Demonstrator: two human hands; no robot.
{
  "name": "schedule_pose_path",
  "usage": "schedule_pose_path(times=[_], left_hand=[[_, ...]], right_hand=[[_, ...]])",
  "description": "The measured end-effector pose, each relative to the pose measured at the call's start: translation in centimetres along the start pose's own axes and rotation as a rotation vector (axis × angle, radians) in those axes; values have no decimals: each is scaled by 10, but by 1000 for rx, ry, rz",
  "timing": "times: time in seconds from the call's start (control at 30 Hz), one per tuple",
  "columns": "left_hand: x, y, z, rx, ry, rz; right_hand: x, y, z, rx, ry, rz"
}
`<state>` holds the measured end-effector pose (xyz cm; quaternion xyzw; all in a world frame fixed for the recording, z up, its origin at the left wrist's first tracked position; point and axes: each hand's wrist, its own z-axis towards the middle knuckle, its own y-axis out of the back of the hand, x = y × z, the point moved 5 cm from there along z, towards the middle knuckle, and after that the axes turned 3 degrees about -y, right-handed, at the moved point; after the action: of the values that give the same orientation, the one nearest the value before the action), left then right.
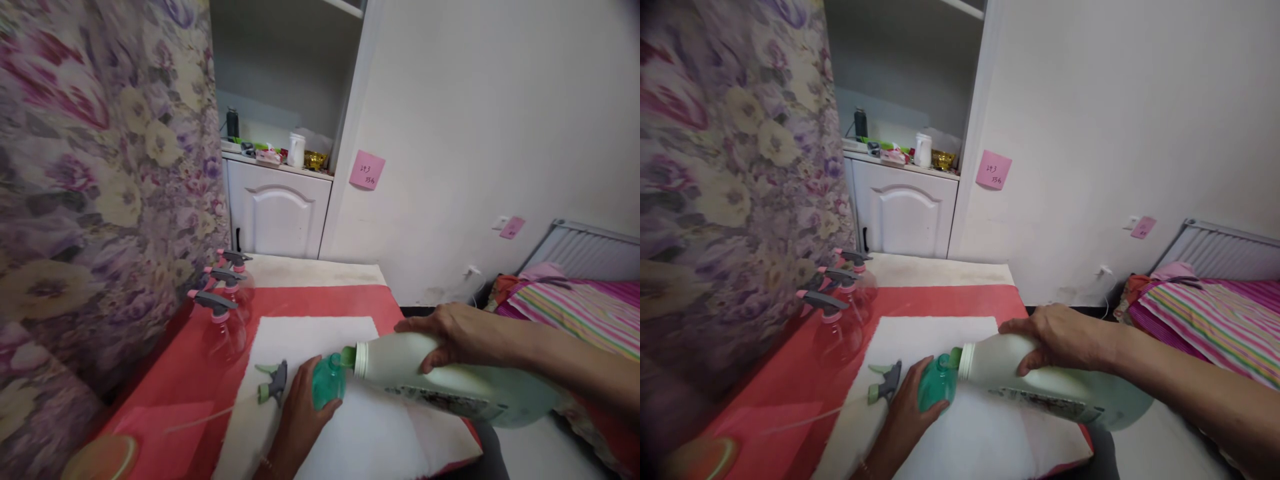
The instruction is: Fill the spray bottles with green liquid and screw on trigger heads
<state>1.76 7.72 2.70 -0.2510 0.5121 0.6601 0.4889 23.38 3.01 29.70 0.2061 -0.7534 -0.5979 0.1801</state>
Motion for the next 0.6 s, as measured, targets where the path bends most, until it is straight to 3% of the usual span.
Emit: schedule_pose_path(times=[0.17,0.47,0.6], left_hand=[[0,0,1,-10,-15,7],[6,0,-3,-49,-51,24],[7,-1,-6,-56,-55,47]], right_hand=[[-8,-9,-4,9,-62,49],[-36,-61,-16,-57,-179,252],[-39,-77,-19,-58,-214,457]])
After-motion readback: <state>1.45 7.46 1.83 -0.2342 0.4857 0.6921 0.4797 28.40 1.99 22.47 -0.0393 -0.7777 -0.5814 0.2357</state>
